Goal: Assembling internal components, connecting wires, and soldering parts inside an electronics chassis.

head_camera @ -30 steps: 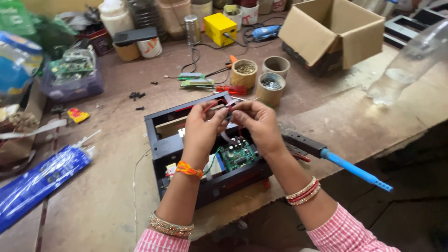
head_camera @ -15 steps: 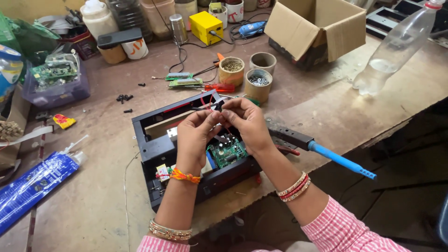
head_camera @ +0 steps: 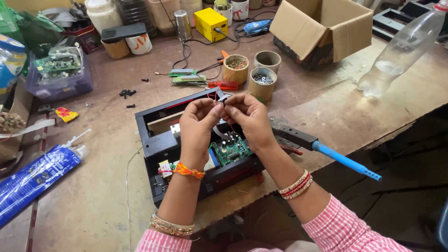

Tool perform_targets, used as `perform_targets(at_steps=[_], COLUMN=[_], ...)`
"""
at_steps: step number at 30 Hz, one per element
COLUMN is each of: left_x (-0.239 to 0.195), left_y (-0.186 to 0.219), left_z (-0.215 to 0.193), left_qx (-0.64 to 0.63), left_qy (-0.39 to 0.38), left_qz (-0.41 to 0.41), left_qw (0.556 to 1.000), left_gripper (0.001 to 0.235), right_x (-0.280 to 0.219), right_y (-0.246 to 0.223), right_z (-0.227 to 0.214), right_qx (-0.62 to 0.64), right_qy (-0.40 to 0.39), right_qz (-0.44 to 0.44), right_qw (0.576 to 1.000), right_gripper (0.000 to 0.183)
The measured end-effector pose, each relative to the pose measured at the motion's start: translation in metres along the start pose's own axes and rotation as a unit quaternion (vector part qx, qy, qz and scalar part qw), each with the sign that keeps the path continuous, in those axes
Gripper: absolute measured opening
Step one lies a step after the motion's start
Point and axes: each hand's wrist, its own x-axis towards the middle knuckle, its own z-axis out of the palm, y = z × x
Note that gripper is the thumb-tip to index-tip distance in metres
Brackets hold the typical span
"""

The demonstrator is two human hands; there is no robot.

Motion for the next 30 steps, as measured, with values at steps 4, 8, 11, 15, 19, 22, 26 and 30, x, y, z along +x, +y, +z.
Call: perform_targets(at_steps=[4,8,11,15,19,22,26,30], left_x=[0.002,-0.004,-0.007,-0.007,-0.008,-0.011,-0.009,-0.007], left_y=[-0.006,0.002,0.004,0.016,0.051,0.065,0.075,0.102], left_z=[0.003,0.010,0.010,0.011,0.018,0.019,0.012,0.014], left_qx=[-0.015,0.014,0.041,0.074,0.192,0.383,0.525,0.526], left_qy=[0.023,0.044,0.056,0.022,0.035,0.042,0.020,-0.017], left_qz=[0.018,0.030,0.039,0.111,0.096,0.108,0.077,0.117], left_qw=[0.999,0.999,0.997,0.991,0.976,0.917,0.848,0.842], left_gripper=[0.033,0.049,0.055,0.048,0.044,0.052,0.051,0.027], right_x=[-0.001,0.002,0.003,0.000,-0.004,-0.003,0.000,-0.010], right_y=[-0.007,-0.004,-0.001,-0.006,-0.016,-0.013,-0.024,-0.036], right_z=[0.007,0.005,0.005,0.004,0.003,-0.001,0.005,0.014], right_qx=[0.006,-0.010,-0.025,-0.052,-0.083,-0.091,-0.030,-0.198], right_qy=[-0.006,0.018,0.032,-0.020,-0.125,-0.095,-0.021,-0.042], right_qz=[0.004,-0.021,-0.043,-0.009,0.036,0.004,-0.006,-0.071], right_qw=[1.000,1.000,0.998,0.998,0.988,0.991,0.999,0.977], right_gripper=[0.013,0.013,0.013,0.017,0.026,0.022,0.023,0.015])
